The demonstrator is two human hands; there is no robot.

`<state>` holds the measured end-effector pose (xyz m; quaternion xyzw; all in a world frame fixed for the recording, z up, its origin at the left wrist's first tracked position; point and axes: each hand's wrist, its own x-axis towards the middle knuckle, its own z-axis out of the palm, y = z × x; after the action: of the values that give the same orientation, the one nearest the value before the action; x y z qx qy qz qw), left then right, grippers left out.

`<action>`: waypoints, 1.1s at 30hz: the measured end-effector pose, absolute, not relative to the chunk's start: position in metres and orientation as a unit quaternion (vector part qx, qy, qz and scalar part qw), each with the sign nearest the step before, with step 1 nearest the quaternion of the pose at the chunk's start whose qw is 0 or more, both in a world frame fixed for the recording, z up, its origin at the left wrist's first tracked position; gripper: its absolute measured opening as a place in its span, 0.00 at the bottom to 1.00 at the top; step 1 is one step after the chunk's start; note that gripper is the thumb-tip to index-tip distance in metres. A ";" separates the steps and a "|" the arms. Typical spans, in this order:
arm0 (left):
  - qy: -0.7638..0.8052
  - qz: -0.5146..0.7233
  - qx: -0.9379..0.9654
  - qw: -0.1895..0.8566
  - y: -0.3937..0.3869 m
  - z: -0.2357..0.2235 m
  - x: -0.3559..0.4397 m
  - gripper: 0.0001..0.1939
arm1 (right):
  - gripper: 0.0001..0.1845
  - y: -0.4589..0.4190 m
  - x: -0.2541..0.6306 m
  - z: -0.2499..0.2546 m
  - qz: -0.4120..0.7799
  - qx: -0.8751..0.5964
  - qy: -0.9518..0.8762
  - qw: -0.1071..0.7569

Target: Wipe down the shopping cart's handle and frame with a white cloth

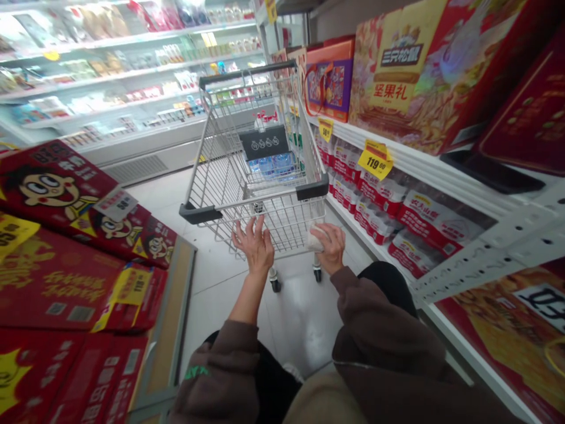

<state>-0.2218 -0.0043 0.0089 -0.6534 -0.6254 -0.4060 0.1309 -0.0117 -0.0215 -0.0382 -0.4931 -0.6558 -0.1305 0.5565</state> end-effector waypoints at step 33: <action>-0.630 -0.299 -0.694 0.177 -0.038 0.012 -0.244 0.20 | 0.19 -0.013 -0.008 -0.031 -0.149 -0.595 -0.494 0.617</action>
<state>-0.2437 -0.0377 0.0122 -0.6943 -0.6302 -0.2995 0.1766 -0.0078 -0.0133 -0.0307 -0.5945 -0.4936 -0.1495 0.6169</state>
